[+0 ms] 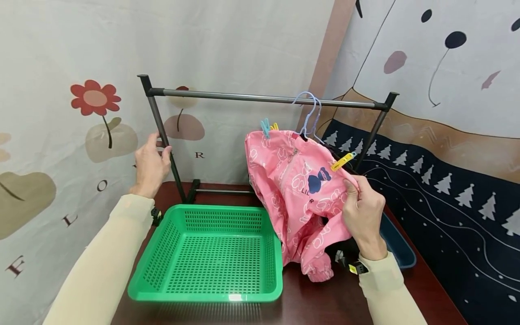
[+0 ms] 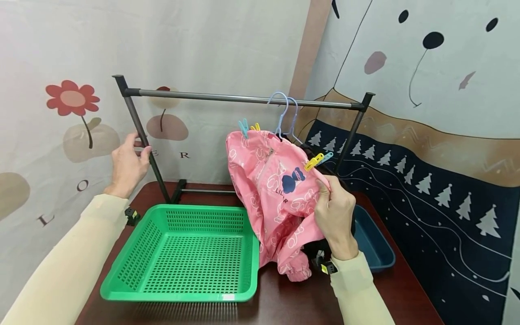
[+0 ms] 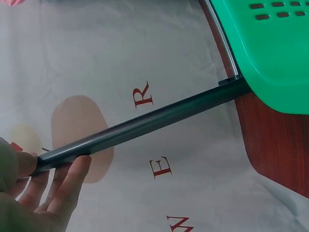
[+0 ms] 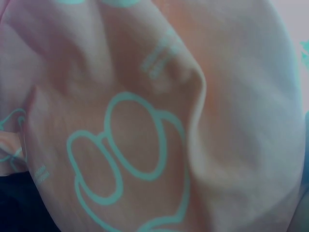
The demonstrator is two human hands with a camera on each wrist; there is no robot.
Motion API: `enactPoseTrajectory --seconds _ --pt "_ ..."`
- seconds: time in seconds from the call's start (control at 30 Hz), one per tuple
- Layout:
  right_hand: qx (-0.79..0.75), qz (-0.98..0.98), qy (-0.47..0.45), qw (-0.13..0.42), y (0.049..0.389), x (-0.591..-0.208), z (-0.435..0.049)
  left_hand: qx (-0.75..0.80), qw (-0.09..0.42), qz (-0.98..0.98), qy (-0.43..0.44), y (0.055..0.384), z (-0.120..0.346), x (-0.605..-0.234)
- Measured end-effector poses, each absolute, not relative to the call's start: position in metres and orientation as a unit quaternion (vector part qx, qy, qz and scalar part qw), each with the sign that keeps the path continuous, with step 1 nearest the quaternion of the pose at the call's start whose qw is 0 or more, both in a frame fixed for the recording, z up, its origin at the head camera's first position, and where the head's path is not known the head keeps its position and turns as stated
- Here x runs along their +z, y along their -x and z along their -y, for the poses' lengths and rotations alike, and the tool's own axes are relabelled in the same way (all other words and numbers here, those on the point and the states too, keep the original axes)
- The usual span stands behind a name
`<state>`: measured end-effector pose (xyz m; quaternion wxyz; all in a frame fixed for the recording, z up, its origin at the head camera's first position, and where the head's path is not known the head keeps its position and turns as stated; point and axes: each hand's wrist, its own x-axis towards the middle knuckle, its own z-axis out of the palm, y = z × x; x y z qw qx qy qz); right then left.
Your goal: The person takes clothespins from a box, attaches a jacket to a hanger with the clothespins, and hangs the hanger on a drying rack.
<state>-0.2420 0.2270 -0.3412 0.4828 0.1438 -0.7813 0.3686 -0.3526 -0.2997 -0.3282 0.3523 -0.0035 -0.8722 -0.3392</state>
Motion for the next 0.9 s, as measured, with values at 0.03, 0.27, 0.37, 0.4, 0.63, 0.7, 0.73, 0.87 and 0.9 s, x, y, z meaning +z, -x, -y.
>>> enactPoseTrajectory --seconds 0.03,0.27,0.37,0.4,0.63,0.7,0.73,0.87,0.9 --pt "0.368 0.782 -0.143 0.483 0.242 -0.341 -0.227 -0.338 0.352 0.873 0.003 0.352 0.299 -0.328" --pt "0.369 0.781 -0.145 0.483 0.246 -0.342 -0.226 -0.335 0.341 0.879 -0.007 0.353 0.299 -0.325" --pt "0.368 0.780 -0.142 0.486 0.249 -0.342 -0.225 -0.335 0.340 0.879 -0.008 0.352 0.299 -0.325" --pt "0.369 0.779 -0.141 0.486 0.250 -0.342 -0.225 -0.334 0.341 0.879 -0.007 0.352 0.299 -0.325" --pt "0.371 0.779 -0.137 0.487 0.259 -0.340 -0.221 -0.337 0.343 0.877 -0.005 0.351 0.299 -0.325" --pt "0.370 0.780 -0.138 0.485 0.262 -0.339 -0.220 -0.338 0.341 0.877 -0.007 0.351 0.299 -0.325" --pt "0.371 0.780 -0.139 0.485 0.263 -0.339 -0.219 -0.337 0.340 0.878 -0.008 0.351 0.299 -0.324" --pt "0.369 0.786 -0.136 0.477 0.268 -0.338 -0.218 -0.338 0.331 0.881 -0.009 0.351 0.299 -0.325" --pt "0.370 0.786 -0.136 0.477 0.268 -0.338 -0.218 -0.337 0.331 0.881 -0.008 0.351 0.298 -0.325"
